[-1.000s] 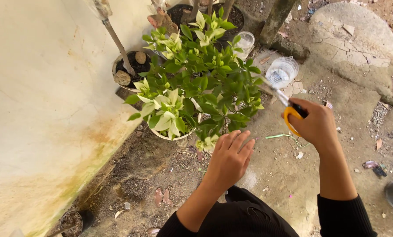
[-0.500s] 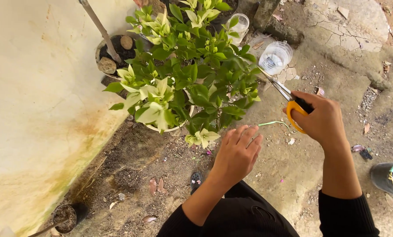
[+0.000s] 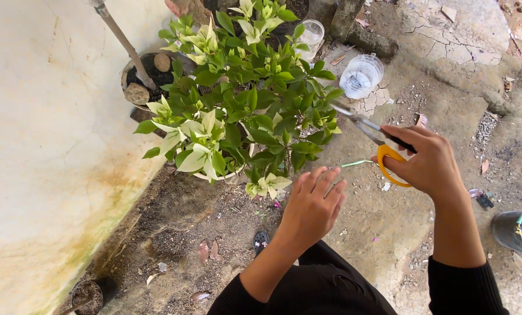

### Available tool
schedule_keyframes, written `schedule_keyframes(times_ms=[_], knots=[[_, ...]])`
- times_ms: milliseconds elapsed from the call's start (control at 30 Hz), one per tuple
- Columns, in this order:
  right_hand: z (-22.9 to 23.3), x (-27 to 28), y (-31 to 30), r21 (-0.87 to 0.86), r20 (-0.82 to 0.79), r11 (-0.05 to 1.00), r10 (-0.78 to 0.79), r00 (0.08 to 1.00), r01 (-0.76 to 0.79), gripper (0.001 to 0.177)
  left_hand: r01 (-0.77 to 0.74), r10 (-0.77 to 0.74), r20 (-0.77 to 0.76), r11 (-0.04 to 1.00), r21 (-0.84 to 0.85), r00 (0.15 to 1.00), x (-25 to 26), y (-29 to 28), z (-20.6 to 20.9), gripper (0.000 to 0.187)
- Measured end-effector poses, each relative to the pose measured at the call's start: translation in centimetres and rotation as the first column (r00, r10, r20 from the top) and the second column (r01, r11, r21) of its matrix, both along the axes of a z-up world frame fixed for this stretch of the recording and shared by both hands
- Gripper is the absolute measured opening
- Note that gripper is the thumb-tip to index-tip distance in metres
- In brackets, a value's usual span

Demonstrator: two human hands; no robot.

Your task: Trimming branches and leaves from a potted bougainvillea plant using scissors.

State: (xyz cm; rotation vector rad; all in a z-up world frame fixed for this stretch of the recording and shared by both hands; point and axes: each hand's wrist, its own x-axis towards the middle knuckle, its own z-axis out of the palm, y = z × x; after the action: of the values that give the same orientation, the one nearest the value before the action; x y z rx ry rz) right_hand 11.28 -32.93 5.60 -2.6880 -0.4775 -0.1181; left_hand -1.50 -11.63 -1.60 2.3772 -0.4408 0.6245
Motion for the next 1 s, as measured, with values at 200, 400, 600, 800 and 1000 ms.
schedule_keyframes(times_ms=[200, 400, 600, 800, 1000], knots=[[-2.2, 0.9, 1.6, 0.073, 0.031, 0.996, 0.042, 0.999, -0.044, 0.044, 0.070, -0.070, -0.034, 0.998, -0.004, 0.997, 0.3, -0.2, -0.2, 0.030], [-3.0, -0.8, 1.0, 0.368, -0.061, 0.929, -0.015, 0.998, 0.036, 0.051, 0.118, -0.116, -0.061, 0.993, 0.023, 0.991, -0.1, -0.1, -0.7, 0.030], [-4.1, -3.8, 1.3, 0.253, -0.177, 0.958, 0.182, 0.967, -0.134, 0.044, 0.153, -0.153, -0.050, 0.988, 0.005, 0.987, -0.9, 0.2, -0.9, 0.031], [-4.7, -7.3, 1.2, 0.276, -0.069, 0.954, -0.101, 0.993, 0.116, 0.048, 0.209, -0.209, -0.068, 0.978, -0.007, 0.976, -2.5, 0.8, -1.0, 0.029], [-6.8, -11.1, 1.7, 0.352, -0.158, 0.931, -0.042, 0.987, 0.096, 0.044, 0.277, -0.277, -0.041, 0.961, -0.009, 0.960, -4.7, 1.2, -1.1, 0.032]])
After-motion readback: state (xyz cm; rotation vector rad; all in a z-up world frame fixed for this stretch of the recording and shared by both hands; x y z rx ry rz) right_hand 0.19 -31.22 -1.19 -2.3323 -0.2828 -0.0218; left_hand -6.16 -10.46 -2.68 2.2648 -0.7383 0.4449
